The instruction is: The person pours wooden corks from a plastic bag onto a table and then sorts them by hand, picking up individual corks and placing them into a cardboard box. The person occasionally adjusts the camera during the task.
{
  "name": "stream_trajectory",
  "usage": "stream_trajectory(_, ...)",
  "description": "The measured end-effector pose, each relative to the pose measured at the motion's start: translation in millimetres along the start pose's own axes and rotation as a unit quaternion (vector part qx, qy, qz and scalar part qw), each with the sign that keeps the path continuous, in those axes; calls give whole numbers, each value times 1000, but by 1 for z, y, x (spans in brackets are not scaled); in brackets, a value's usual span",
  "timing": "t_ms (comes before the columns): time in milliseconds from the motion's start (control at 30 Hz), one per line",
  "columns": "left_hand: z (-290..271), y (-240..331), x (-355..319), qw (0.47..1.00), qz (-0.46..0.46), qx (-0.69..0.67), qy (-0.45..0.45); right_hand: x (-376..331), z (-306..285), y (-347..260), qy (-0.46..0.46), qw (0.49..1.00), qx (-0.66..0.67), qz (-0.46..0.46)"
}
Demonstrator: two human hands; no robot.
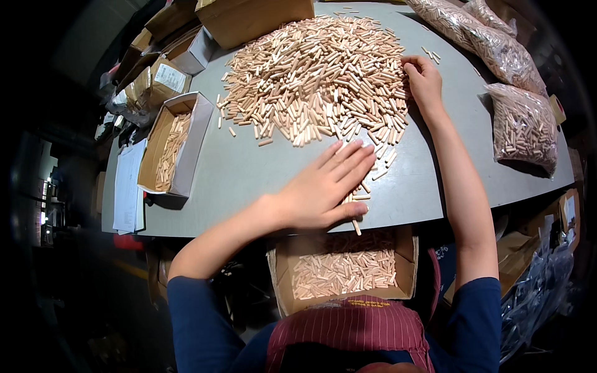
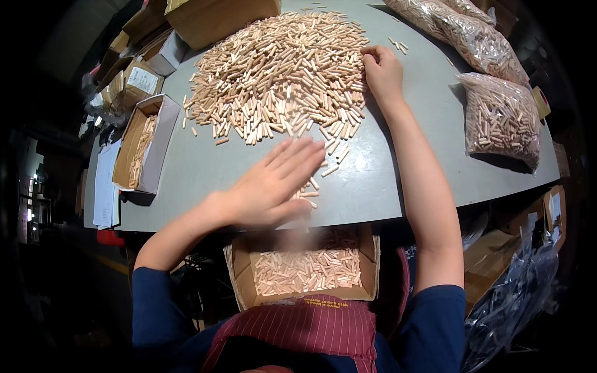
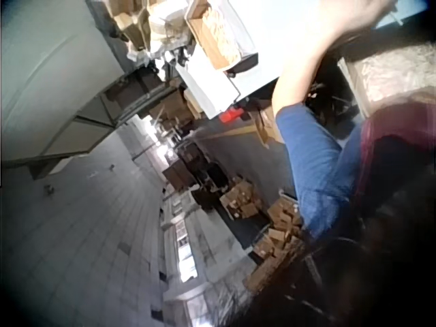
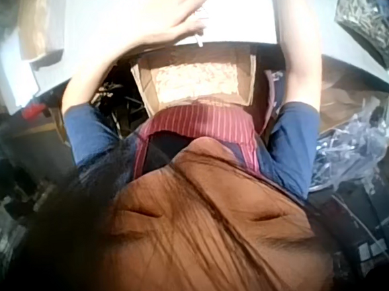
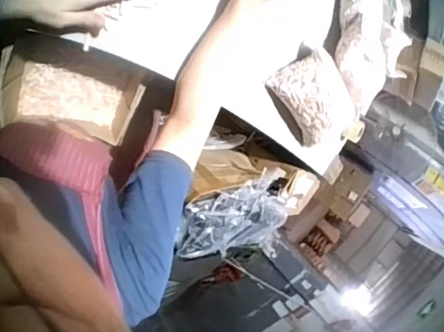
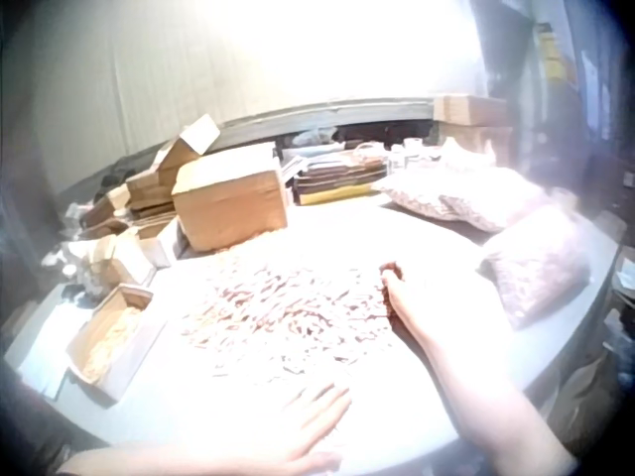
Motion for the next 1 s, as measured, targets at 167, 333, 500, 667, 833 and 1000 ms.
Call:
stream_trajectory(167, 2, 25, -17, 998, 58, -36, -6, 1, 3, -3, -12, 1000, -16, -11)
stream_trajectory(333, -1, 56, -43, 990, 103, -86, -36, 3, -1, 6, -17, 999, -25, 18)
stream_trajectory(500, -18, 72, -55, 961, 141, -239, 3, 3, 1, 6, -19, 998, -53, 1)
stream_trajectory(667, -19, 66, -11, 988, 88, -111, 64, 4, 0, 9, -17, 999, -47, 1)
stream_trajectory(833, 15, 58, 52, 990, 77, 56, 107, 3, 5, 16, -27, 999, 0, 41)
stream_trajectory(1000, 22, -2, 86, 978, -70, 175, 89, -4, 5, -1, -45, 999, -24, 17)
Point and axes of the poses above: each hand's wrist, its own x-axis towards the middle knuckle, its own z-axis out of the palm, y = z × x, the point moved 7 cm from there along x, towards the middle knuckle, and after that the axes turned 13 degrees about x, right-handed, at the moved point
